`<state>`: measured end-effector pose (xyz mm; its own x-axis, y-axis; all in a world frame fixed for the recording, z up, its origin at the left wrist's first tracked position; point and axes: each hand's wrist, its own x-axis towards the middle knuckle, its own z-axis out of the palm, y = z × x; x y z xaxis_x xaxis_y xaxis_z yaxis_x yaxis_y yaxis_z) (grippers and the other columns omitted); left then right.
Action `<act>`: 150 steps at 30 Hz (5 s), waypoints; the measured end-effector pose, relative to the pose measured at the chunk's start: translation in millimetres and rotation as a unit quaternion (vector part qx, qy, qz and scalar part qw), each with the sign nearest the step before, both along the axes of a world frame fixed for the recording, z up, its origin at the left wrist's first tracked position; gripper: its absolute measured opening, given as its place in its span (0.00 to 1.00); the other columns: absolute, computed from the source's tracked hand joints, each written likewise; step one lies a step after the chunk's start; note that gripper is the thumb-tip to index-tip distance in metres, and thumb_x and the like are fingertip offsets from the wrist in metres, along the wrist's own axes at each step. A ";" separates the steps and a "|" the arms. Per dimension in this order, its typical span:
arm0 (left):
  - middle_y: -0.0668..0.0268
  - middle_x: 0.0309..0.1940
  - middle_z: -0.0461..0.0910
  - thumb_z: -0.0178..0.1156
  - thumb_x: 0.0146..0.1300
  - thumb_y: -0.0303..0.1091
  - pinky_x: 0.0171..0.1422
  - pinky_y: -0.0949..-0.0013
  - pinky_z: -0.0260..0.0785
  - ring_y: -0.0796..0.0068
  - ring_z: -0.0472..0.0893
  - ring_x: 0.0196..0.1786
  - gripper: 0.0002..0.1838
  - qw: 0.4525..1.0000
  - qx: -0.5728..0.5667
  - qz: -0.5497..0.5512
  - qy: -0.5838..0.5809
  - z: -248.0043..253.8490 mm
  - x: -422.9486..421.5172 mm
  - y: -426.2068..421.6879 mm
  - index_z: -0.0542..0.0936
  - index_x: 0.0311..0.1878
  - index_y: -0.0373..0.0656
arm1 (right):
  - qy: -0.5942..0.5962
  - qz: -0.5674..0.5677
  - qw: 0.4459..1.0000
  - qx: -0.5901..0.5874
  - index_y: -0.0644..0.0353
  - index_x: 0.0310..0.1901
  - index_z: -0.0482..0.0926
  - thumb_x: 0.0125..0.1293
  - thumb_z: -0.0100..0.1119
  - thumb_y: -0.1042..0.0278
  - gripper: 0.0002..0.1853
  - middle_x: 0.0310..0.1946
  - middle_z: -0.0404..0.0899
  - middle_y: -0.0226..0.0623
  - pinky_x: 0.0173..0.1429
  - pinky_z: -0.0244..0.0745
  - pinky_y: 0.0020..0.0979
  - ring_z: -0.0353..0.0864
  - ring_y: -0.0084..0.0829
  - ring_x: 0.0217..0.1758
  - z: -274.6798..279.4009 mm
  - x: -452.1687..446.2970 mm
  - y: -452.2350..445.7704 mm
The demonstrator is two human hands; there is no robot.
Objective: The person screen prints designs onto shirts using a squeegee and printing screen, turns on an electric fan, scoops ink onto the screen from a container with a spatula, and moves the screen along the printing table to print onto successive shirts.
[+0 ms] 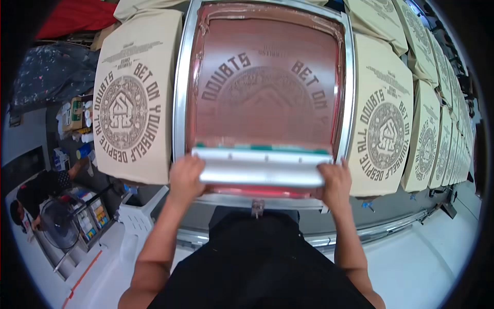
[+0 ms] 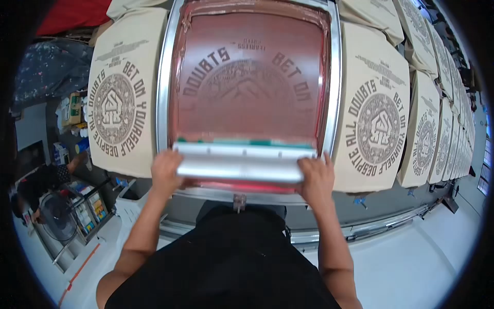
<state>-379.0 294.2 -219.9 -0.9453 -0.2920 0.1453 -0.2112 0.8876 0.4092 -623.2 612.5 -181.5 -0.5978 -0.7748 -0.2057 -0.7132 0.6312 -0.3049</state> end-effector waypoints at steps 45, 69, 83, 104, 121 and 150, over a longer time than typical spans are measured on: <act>0.73 0.20 0.73 0.59 0.71 0.46 0.34 0.71 0.64 0.87 0.69 0.29 0.20 0.696 0.670 0.126 -0.226 -41.1 58.7 183.7 0.82 0.33 0.36 | 0.050 0.124 0.990 -0.052 0.62 0.54 0.81 0.43 0.52 0.76 0.30 0.49 0.82 0.55 0.64 0.71 0.39 0.80 0.51 0.56 -5.8 -297.5 -300.7; 0.70 0.23 0.79 0.62 0.68 0.47 0.33 0.71 0.68 0.81 0.75 0.28 0.18 0.786 0.537 0.147 -0.269 -33.5 51.6 190.3 0.83 0.35 0.39 | 0.016 0.098 0.990 -0.096 0.58 0.42 0.77 0.45 0.61 0.76 0.18 0.35 0.79 0.38 0.52 0.68 0.44 0.76 0.43 0.45 37.7 115.7 1.0; 0.76 0.27 0.71 0.49 0.76 0.49 0.32 0.79 0.57 0.87 0.63 0.27 0.22 0.808 0.336 0.462 0.143 -38.5 106.5 -26.6 0.81 0.44 0.38 | -0.370 -0.241 0.849 -0.290 0.61 0.43 0.83 0.49 0.78 0.70 0.18 0.29 0.80 0.27 0.33 0.76 0.27 0.77 0.18 0.32 -9.9 11.8 91.8; 0.54 0.70 0.59 0.45 0.67 0.71 0.66 0.54 0.70 0.59 0.70 0.65 0.48 0.691 0.399 0.590 0.122 64.4 151.0 157.9 0.55 0.74 0.38 | -0.442 -0.027 0.831 -0.337 0.44 0.39 0.82 0.47 0.75 0.63 0.16 0.33 0.78 0.16 0.64 0.39 0.79 0.76 0.22 0.49 1.9 -66.0 173.8; 0.54 0.67 0.59 0.49 0.65 0.71 0.72 0.51 0.63 0.59 0.68 0.68 0.48 0.722 0.304 0.613 0.108 131.3 15.6 309.3 0.55 0.69 0.36 | -0.496 0.032 0.792 -0.355 0.48 0.32 0.78 0.46 0.76 0.63 0.15 0.30 0.74 0.15 0.60 0.41 0.84 0.72 0.24 0.48 21.0 -216.2 261.3; 0.48 0.74 0.51 0.51 0.67 0.66 0.75 0.45 0.55 0.52 0.59 0.74 0.51 0.666 0.330 0.651 0.154 137.9 23.5 304.6 0.46 0.76 0.35 | -0.498 0.041 0.787 -0.362 0.48 0.33 0.78 0.49 0.74 0.63 0.13 0.28 0.73 0.15 0.59 0.42 0.81 0.72 0.23 0.46 17.4 -259.2 238.9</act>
